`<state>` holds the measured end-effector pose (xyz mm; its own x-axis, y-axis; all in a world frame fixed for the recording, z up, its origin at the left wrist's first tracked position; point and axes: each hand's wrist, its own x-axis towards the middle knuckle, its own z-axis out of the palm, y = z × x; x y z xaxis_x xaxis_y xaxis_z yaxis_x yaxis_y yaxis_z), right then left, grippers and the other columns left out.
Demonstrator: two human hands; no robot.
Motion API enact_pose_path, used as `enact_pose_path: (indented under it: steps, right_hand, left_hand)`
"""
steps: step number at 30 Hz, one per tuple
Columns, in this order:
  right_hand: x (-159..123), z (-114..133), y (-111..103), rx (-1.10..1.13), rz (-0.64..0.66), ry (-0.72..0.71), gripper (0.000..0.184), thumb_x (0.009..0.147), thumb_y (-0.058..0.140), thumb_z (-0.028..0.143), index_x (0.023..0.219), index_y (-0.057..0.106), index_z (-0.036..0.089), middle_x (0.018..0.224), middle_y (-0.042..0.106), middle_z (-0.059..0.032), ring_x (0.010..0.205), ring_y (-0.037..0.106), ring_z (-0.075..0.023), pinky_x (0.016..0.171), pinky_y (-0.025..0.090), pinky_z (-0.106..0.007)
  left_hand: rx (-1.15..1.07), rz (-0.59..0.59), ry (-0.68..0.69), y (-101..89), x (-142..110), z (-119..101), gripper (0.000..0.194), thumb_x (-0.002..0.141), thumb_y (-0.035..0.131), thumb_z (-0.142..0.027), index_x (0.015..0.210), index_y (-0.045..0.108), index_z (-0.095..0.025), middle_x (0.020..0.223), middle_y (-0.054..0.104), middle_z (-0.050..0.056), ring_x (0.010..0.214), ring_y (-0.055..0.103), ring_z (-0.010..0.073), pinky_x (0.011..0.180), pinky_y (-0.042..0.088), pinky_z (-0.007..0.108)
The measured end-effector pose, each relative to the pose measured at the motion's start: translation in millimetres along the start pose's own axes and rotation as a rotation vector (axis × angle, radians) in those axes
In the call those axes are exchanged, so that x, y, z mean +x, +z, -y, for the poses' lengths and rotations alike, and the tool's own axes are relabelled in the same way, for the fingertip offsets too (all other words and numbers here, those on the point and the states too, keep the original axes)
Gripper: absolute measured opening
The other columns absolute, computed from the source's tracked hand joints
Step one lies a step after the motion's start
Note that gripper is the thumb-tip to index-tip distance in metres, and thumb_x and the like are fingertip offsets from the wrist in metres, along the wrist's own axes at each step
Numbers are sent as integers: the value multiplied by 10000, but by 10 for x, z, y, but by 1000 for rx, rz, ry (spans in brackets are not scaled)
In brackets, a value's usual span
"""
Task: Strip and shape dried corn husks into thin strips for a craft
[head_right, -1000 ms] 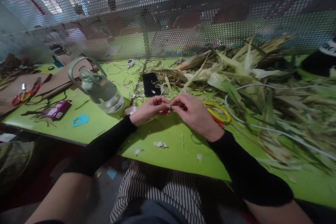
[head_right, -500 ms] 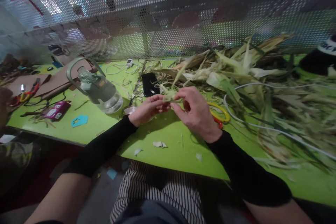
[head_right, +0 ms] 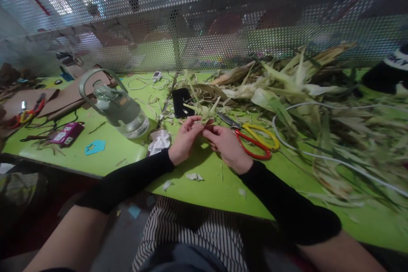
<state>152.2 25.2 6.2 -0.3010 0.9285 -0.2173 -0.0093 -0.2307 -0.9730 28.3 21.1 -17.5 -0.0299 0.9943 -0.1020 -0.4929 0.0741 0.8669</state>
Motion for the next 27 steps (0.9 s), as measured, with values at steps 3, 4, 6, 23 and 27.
enact_pose_path:
  steps: [3, 4, 6, 23, 27]
  right_hand:
    - [3, 6, 31, 82, -9, 37, 367, 609, 840, 402, 751, 561, 211, 535, 349, 108, 447, 246, -42, 392, 132, -181]
    - [7, 5, 34, 96, -15, 35, 350, 611, 825, 378, 752, 549, 216, 547, 350, 107, 453, 243, -45, 391, 128, -182]
    - [17, -7, 29, 80, -34, 19, 310, 621, 781, 346, 729, 518, 221, 569, 368, 99, 462, 242, -49, 395, 128, -191]
    - [-86, 14, 0, -850, 299, -240, 174, 745, 540, 270, 588, 490, 216, 593, 570, -1, 537, 437, -140, 511, 314, -291]
    - [-125, 37, 8, -865, 379, -250, 202, 757, 551, 258, 576, 473, 215, 576, 534, 10, 530, 412, -132, 504, 296, -291]
  left_hand:
    - [9, -24, 12, 16, -25, -11, 206, 796, 729, -189, 930, 573, -205, 759, 641, -44, 807, 613, 108, 821, 458, 256]
    - [4, -23, 12, 21, -32, -16, 198, 797, 727, -185, 927, 577, -202, 757, 641, -46, 781, 602, 101, 808, 455, 250]
    - [-7, -9, 9, 24, -41, -25, 203, 790, 735, -188, 924, 582, -196, 773, 655, -43, 749, 590, 93, 789, 451, 246]
    - [21, 144, 64, -44, -60, -189, 160, 843, 692, -264, 974, 641, -186, 1112, 737, 77, 1097, 693, 202, 990, 490, 344]
    - [73, 206, 77, -72, -77, -249, 212, 861, 691, -315, 1030, 677, -189, 1047, 752, 87, 1042, 704, 199, 969, 505, 353]
